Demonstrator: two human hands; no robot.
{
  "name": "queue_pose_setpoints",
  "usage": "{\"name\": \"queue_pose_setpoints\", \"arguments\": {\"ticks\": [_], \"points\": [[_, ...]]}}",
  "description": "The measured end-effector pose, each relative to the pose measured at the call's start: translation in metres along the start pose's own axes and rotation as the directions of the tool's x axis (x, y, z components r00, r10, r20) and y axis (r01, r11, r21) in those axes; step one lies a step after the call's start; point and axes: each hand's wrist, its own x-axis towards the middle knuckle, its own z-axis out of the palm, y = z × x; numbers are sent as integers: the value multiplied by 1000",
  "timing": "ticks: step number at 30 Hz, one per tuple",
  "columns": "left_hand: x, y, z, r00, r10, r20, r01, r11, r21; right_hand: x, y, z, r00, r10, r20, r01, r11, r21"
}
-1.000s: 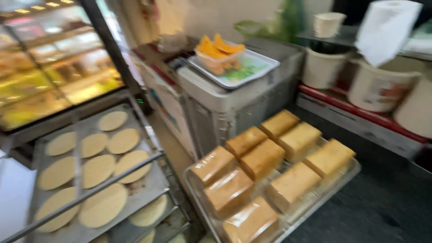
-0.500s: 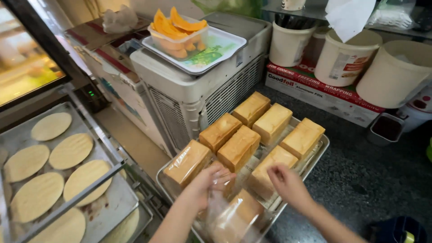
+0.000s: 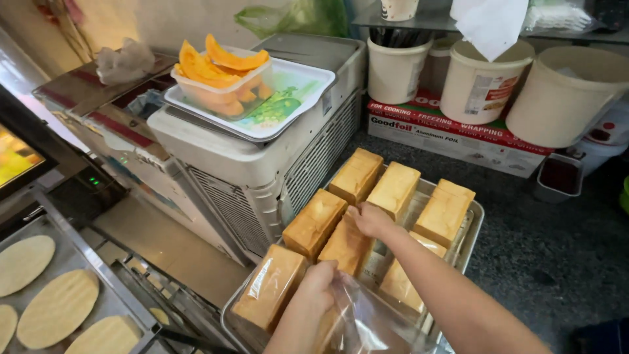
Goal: The person wraps individual loaves of bread in clear plastic bags and seals them with tape. They place each wrapped loaf onto a metal tray that already holds several wrapped loaves. The process is repeated for multiple loaves.
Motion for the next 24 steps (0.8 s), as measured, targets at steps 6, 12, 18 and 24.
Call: {"name": "queue_pose_setpoints", "arguments": {"ticks": [6,12,18,24], "points": [[56,-15,2,998,-1,60,-1,999,39,-3,14,13,993,11,-114,-14,999,-30],[-141,-27,50,879,454,146,-476,812,337,-104,19,-40,872,112,-476,108,905,411],[-219,-106,52,326,742,586,-873,-2,488,-263,112,-16,849,508,-146,199,-51,979],[-195,-230,30,634,205,746,-727,-171,665,-366,342,145,916,243,320,-123,-587,800]]}}
